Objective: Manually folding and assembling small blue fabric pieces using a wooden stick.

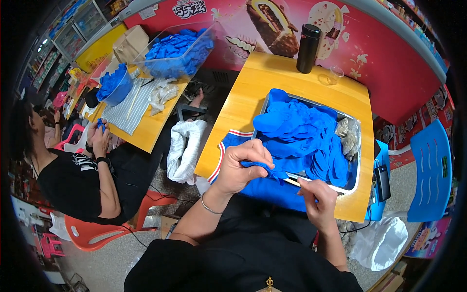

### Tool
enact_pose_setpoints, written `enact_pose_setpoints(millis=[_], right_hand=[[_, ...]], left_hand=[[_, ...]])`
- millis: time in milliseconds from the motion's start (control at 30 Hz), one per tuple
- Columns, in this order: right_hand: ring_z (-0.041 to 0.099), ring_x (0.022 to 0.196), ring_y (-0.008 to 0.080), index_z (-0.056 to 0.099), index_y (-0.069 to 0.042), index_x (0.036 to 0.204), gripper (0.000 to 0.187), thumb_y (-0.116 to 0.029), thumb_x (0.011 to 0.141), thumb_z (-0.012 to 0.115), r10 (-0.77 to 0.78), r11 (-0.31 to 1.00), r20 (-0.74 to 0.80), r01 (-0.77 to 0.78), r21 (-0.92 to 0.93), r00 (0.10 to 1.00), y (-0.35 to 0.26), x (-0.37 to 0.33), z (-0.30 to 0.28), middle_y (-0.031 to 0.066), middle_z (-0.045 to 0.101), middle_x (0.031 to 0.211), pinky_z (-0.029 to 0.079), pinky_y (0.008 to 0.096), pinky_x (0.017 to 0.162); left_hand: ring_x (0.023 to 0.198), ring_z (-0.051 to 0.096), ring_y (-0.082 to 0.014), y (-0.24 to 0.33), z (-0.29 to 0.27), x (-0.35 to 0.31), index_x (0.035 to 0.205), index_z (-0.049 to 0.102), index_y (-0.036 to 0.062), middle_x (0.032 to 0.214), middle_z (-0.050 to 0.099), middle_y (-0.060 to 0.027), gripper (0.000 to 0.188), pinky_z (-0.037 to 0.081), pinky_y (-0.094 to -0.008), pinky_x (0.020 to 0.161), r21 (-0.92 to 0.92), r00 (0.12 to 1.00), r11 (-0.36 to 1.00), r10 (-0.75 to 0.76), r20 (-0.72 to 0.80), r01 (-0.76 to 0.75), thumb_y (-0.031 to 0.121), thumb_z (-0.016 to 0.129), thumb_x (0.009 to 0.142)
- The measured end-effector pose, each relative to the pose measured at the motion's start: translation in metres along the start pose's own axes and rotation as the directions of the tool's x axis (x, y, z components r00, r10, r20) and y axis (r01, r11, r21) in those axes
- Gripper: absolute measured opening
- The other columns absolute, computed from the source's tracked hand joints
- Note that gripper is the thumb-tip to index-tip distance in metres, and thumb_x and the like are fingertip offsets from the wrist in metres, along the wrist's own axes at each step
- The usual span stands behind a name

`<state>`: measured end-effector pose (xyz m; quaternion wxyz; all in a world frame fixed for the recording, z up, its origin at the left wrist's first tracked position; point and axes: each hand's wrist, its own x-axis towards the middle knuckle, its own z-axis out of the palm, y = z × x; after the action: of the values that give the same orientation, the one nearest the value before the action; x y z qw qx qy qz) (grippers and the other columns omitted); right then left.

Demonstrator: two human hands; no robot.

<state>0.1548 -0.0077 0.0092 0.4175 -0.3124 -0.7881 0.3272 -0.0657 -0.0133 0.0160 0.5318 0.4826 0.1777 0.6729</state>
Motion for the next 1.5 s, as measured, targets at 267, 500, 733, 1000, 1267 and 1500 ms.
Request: enact_pose_setpoints(millis=[267,500,733,1000,1267,1500], right_hand=[[0.06,0.06,0.0179,0.064,-0.005,0.103,0.039,0.011,0.069,0.052,0.037,0.988,0.024,-0.04,0.15,0.999,0.005,-0.003,0.006,0.0086,0.061,0.068,0.046,0.0255,0.056],[0.06,0.061,0.016,0.063,-0.003,0.104,0.034,0.009,0.074,0.053,0.044,0.977,0.052,-0.054,0.204,0.998,0.004,-0.002,0.011,0.0085,0.062,0.071,0.046,0.0251,0.056],[0.054,0.063,0.0081,0.058,-0.002,0.105,0.019,-0.01,0.089,0.05,0.32,0.478,0.45,-0.552,0.683,0.834,0.002,-0.012,0.016,0.0052,0.059,0.075,0.041,0.0199,0.055],[0.058,0.061,0.0115,0.06,0.0,0.104,0.025,0.006,0.081,0.054,0.127,0.968,-0.031,-0.117,0.224,0.991,-0.005,-0.007,0.024,0.007,0.062,0.079,0.042,0.0217,0.051],[0.052,0.059,0.009,0.053,-0.001,0.105,0.018,-0.004,0.088,0.049,0.322,0.378,0.427,-0.528,0.76,0.845,-0.01,-0.009,0.029,0.0083,0.057,0.073,0.037,0.0189,0.05],[0.06,0.069,0.0112,0.059,0.003,0.105,0.021,0.002,0.085,0.052,0.2,0.898,0.032,-0.196,0.394,0.979,-0.004,-0.013,0.036,0.0107,0.062,0.09,0.044,0.0196,0.058]], left_hand=[[0.071,0.054,-0.0153,-0.002,0.0,0.001,0.081,0.067,0.0008,0.073,0.052,-0.0033,0.017,0.044,-0.026,0.065,0.015,0.998,0.999,-0.036,0.042,0.036,0.005,0.075,0.066],[0.072,0.055,-0.015,-0.008,0.001,-0.002,0.08,0.067,0.0012,0.072,0.053,-0.0034,0.016,0.045,-0.0253,0.064,0.027,0.998,0.999,-0.042,0.038,0.041,0.001,0.075,0.066],[0.069,0.054,-0.0129,-0.008,0.002,0.0,0.077,0.065,0.0011,0.073,0.054,-0.0048,0.011,0.045,-0.0235,0.06,0.054,0.999,0.998,-0.041,0.029,0.039,0.003,0.073,0.07],[0.066,0.052,-0.0099,0.0,0.007,0.0,0.081,0.063,0.0005,0.077,0.057,-0.0069,0.012,0.043,-0.0198,0.054,0.199,1.0,0.98,0.014,-0.011,-0.012,0.008,0.07,0.075],[0.067,0.051,-0.0086,-0.005,0.004,-0.002,0.083,0.063,0.0007,0.078,0.056,-0.0064,0.013,0.042,-0.0195,0.051,-0.008,0.998,0.998,-0.057,0.018,0.057,0.011,0.068,0.078],[0.068,0.051,-0.0104,-0.006,0.004,-0.002,0.09,0.064,0.0009,0.08,0.056,-0.0078,0.015,0.044,-0.0202,0.056,-0.008,0.991,0.993,0.118,-0.057,-0.119,0.013,0.064,0.081]])
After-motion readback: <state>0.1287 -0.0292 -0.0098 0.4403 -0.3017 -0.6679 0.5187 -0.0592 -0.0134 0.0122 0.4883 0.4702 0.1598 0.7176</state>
